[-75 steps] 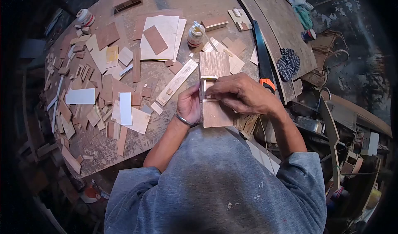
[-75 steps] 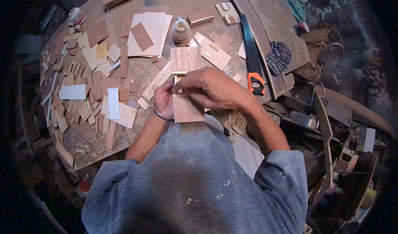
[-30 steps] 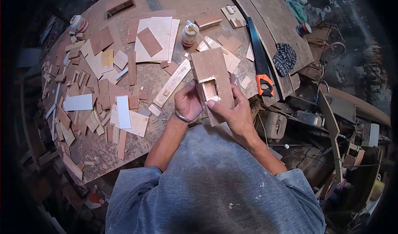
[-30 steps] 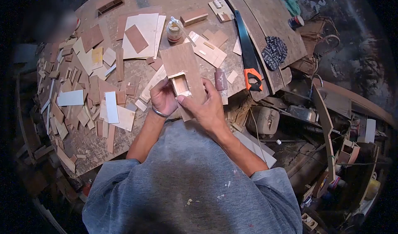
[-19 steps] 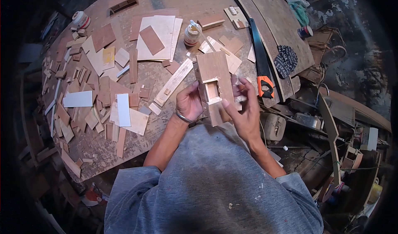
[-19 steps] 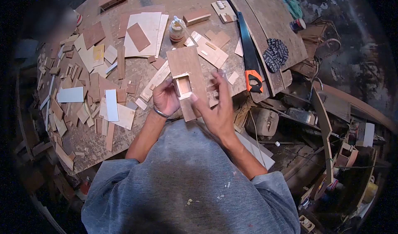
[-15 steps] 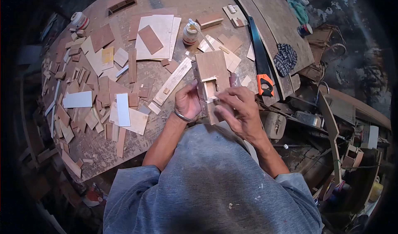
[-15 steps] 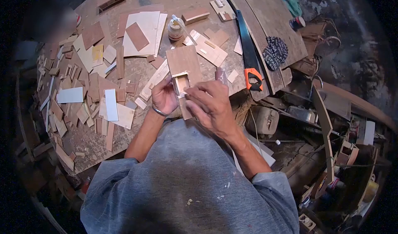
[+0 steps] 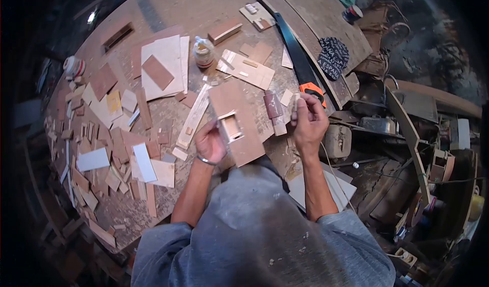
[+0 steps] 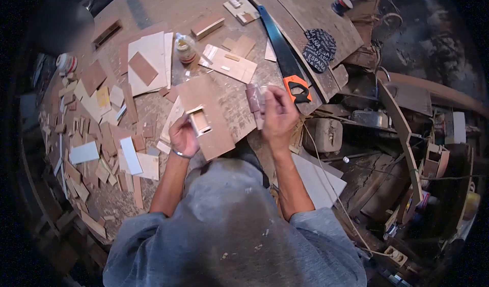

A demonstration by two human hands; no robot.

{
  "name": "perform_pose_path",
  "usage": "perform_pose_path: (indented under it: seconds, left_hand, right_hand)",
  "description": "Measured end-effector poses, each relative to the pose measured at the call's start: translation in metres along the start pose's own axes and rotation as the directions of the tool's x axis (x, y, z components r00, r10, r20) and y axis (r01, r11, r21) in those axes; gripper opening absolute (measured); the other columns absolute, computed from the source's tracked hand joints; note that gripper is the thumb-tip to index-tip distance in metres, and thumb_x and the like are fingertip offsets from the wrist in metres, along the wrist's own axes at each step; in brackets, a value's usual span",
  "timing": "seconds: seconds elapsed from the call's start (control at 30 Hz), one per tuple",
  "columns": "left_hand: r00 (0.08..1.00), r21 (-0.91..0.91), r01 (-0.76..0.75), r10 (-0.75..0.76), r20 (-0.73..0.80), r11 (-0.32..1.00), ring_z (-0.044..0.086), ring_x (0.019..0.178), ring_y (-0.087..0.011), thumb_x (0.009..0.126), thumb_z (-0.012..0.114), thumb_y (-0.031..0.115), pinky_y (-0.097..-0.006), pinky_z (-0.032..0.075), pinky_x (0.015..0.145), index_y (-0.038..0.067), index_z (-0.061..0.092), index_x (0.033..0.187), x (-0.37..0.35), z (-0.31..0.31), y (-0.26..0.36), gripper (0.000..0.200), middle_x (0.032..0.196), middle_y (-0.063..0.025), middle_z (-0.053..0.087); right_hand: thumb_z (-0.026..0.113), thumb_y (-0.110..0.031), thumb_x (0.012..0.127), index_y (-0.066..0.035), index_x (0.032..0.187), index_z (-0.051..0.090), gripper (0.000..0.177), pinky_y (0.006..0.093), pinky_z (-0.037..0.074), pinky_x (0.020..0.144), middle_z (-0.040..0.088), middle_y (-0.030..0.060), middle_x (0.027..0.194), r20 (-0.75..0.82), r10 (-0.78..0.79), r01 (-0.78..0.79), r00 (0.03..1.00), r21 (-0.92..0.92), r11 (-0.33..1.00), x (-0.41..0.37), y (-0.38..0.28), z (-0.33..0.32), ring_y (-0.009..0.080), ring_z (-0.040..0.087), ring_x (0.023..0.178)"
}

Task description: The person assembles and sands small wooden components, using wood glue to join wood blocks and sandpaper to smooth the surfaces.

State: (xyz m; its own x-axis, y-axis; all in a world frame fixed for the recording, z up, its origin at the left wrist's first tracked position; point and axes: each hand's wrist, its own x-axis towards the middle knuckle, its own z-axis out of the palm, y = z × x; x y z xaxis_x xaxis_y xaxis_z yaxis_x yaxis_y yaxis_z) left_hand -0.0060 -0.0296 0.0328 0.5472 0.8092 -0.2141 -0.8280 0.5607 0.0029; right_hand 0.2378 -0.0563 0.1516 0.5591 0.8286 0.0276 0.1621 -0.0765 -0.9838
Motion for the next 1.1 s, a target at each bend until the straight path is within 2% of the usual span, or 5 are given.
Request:
perform_pose_path:
  seconds: [0.23,0.4,0.57,0.73,1.1]
  left_hand:
    - [0.97,0.155,0.134,-0.098,-0.225,0.979,0.064,0.123,-0.0339,0.097,0.058,0.012,-0.0503,0.047,0.111,-0.005,0.054,0.136,0.037,-0.039,0.008,0.042,0.131,-0.0209,0.065]
    - [0.944,0.587,0.172,0.038,-0.328,0.791,0.073,0.098,-0.0205,0.099,0.061,0.01,-0.0333,0.058,0.09,-0.004,0.064,0.123,0.058,-0.093,0.024,0.028,0.114,-0.0131,0.073]
    - [0.945,0.978,0.168,0.303,-0.123,-0.125,0.073,0.083,-0.027,0.094,0.068,0.016,-0.0379,0.058,0.078,-0.002,0.07,0.11,0.064,-0.058,0.017,0.024,0.096,-0.0186,0.075]
    - [0.971,0.569,0.203,0.238,-0.014,-0.796,0.066,0.093,-0.04,0.089,0.064,0.016,-0.0495,0.056,0.075,0.001,0.062,0.099,0.073,-0.044,-0.027,0.019,0.096,-0.0207,0.068]
    - [0.934,0.647,-0.102,0.151,0.324,-0.756,0.057,0.109,-0.0422,0.089,0.062,0.01,-0.0494,0.047,0.1,-0.007,0.059,0.119,0.076,-0.05,-0.075,0.034,0.118,-0.0253,0.059]
  right_hand:
    - [0.065,-0.004,0.09,0.005,0.11,0.069,0.022,0.0449,0.055,0.082,0.07,0.0242,0.102,0.023,-0.177,0.158,0.984,-0.574,0.804,0.045,0.214,-0.017,0.0417,0.069,0.091]
    - [0.064,-0.004,0.089,0.005,0.11,0.069,0.023,0.045,0.054,0.082,0.069,0.0235,0.099,0.012,-0.13,0.113,0.991,-0.575,0.81,0.039,0.23,0.001,0.0404,0.069,0.091]
    - [0.063,-0.004,0.09,0.004,0.112,0.069,0.024,0.0445,0.054,0.081,0.068,0.0234,0.101,-0.017,-0.053,0.035,0.998,-0.552,0.833,0.013,0.226,-0.006,0.0402,0.068,0.092]
    - [0.062,-0.002,0.09,0.004,0.113,0.068,0.025,0.0463,0.053,0.08,0.068,0.0244,0.101,-0.026,-0.04,0.016,0.999,-0.604,0.797,-0.002,0.219,-0.014,0.041,0.068,0.091]
    - [0.065,0.0,0.085,0.002,0.102,0.065,0.016,0.0485,0.054,0.075,0.063,0.0205,0.094,0.153,-0.255,0.293,0.955,-0.625,0.723,0.043,0.252,0.002,0.0413,0.065,0.087]
